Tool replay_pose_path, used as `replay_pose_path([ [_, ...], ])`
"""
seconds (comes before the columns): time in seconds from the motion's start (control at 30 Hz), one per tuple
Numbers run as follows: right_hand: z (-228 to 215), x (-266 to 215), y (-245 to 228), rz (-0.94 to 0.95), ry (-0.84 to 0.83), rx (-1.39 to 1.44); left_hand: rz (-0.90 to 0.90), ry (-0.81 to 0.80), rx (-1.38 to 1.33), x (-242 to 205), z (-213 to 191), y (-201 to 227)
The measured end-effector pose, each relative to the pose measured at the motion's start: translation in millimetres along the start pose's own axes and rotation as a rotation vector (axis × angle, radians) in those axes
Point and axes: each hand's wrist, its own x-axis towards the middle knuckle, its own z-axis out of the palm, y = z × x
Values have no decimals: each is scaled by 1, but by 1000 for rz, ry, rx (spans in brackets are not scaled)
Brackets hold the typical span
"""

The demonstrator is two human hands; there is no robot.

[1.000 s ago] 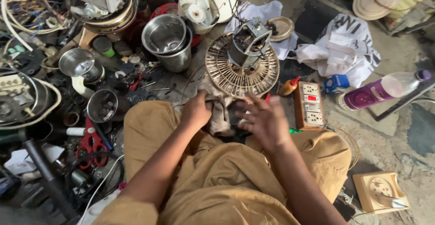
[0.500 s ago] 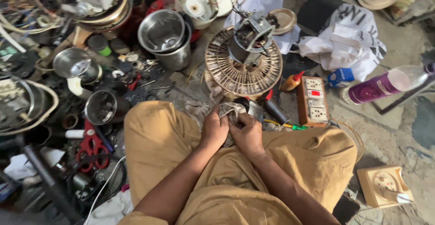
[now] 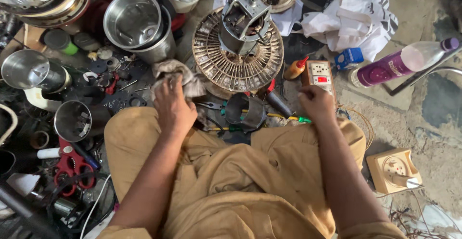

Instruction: The person disassembles an electric fan motor by using a screwdriver to remove screws from the housing and detaching the internal wires. They pull the motor assembly apart and manipulate various internal components by hand while sitting on a workshop floor.

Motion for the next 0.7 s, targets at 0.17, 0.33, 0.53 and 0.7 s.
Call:
replay_pose_path([
  [0.17,36,-24,-36,-192,-229,-110,235,-197,-106,-15,27,15],
  [0.33,40,-29,-53,-216,-312,-139,406,-357,25,-39,66,14],
  [0.53,33,-36,-81,-394,-354,-60,402,-845,37,-31,68,26],
  [0.7,57,-41,-80,-507,-269,-9,333,-1022,173,-31,102,27],
])
